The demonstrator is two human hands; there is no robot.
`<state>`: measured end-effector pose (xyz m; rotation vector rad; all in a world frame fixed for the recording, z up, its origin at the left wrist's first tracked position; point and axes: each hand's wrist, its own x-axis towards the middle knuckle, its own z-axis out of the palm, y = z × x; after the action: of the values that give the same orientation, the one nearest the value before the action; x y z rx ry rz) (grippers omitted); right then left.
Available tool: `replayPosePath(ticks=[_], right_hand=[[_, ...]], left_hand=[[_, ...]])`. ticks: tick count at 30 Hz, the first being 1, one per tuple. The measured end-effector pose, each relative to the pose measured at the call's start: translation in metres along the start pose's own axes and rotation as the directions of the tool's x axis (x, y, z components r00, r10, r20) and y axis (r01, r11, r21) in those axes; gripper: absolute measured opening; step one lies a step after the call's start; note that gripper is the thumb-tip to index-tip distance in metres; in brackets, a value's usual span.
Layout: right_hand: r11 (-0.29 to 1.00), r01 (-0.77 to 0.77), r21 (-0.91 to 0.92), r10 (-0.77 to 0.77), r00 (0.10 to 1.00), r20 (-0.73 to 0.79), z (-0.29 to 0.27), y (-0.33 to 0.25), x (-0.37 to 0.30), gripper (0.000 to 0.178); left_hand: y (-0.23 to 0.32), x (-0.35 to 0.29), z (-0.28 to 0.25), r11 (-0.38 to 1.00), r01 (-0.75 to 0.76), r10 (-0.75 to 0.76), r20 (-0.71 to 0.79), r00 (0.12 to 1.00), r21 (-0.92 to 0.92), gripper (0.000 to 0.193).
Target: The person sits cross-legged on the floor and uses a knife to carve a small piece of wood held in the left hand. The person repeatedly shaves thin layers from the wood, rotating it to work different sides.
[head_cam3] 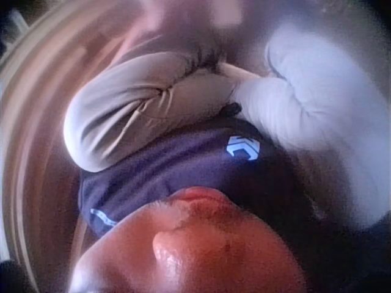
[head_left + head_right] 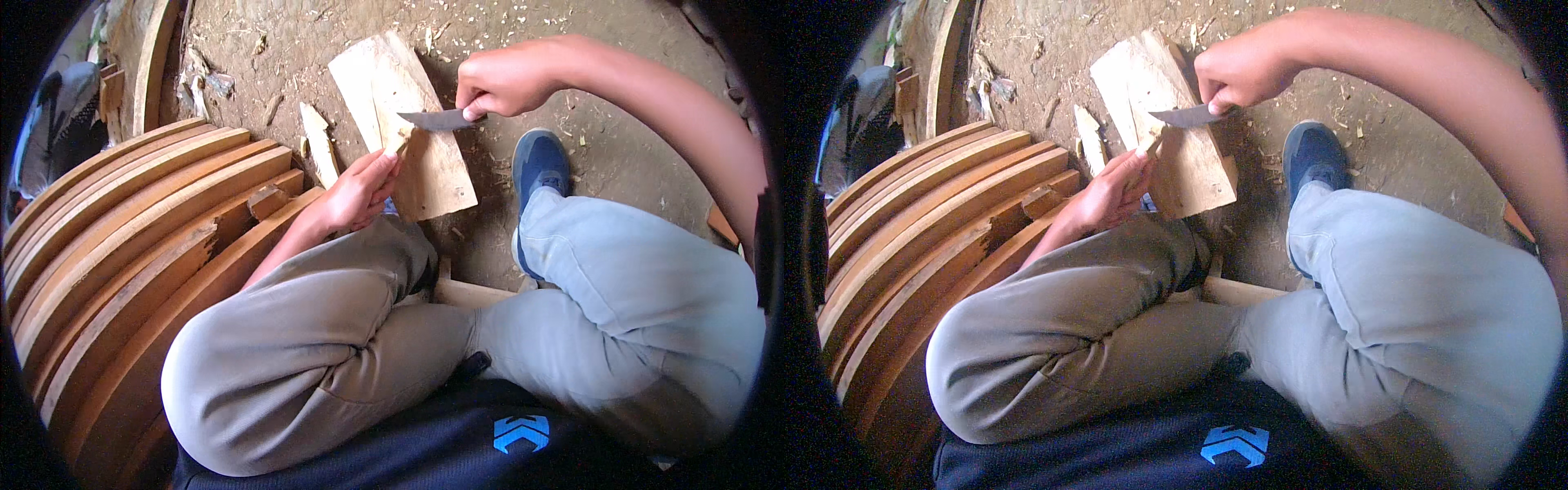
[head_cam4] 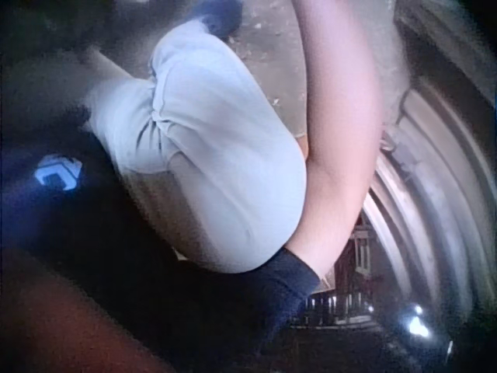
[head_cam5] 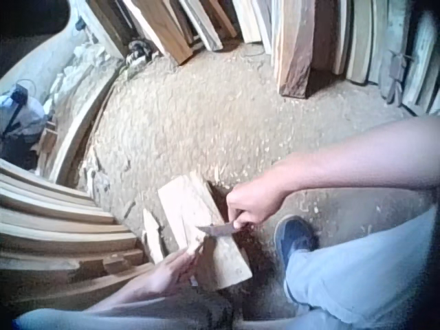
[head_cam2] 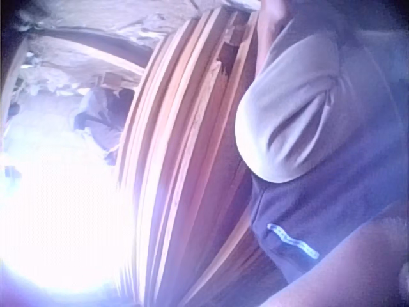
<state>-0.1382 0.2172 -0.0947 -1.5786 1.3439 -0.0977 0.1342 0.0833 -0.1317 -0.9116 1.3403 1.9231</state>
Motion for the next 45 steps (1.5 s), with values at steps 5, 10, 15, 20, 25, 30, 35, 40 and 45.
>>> replayPosePath(ticks=[5, 10, 15, 20, 25, 30, 35, 40, 45], right_hand=[[0.961, -0.069, 0.269, 0.063, 0.998, 0.029, 0.002, 0.015, 0.003, 0.023], [0.997, -0.013, 0.075, 0.04, 0.924, -0.38, 0.023, 0.005, -0.014, 0.026], [0.952, -0.133, 0.275, 0.262, 0.818, -0.512, 0.053, 0.019, -0.022, 0.023], [0.92, -0.213, 0.329, 0.369, 0.755, -0.542, 0.065, 0.015, -0.025, 0.022], [0.92, -0.143, 0.364, 0.344, 0.74, -0.578, 0.068, 0.009, -0.012, 0.031], [0.928, -0.051, 0.37, 0.293, 0.712, -0.638, 0.066, 0.006, -0.009, 0.027], [0.967, -0.183, 0.176, 0.249, 0.821, -0.513, 0.06, -0.006, -0.014, 0.019], [0.958, -0.279, -0.059, 0.221, 0.858, -0.464, 0.064, -0.023, -0.016, 0.024], [0.966, -0.237, -0.1, 0.168, 0.876, -0.452, 0.069, -0.02, -0.01, 0.02]], left_hand=[[0.008, -0.008, 0.0, 0.994, -0.013, 0.014, -0.008, 1.0, 0.106, 0.039], [0.005, -0.005, -0.005, 0.985, -0.014, 0.023, -0.05, 0.998, 0.173, 0.047], [0.015, -0.012, -0.008, 0.985, -0.022, 0.032, -0.058, 0.998, 0.168, 0.052], [0.023, -0.014, -0.01, 0.992, -0.121, 0.118, 0.081, 0.99, 0.033, 0.052], [0.027, -0.01, -0.003, 0.989, -0.109, 0.105, -0.042, 0.994, -0.099, 0.048], [0.023, -0.005, -0.009, 0.995, -0.079, 0.084, -0.08, 0.993, 0.067, 0.044], [0.023, -0.007, -0.008, 0.993, -0.064, 0.076, -0.114, 0.991, 0.1, 0.045], [0.022, -0.006, -0.008, 0.966, -0.02, 0.039, -0.066, 0.997, 0.259, 0.043], [0.022, -0.007, -0.004, 0.979, 0.041, -0.032, -0.048, 0.998, 0.198, 0.044]])
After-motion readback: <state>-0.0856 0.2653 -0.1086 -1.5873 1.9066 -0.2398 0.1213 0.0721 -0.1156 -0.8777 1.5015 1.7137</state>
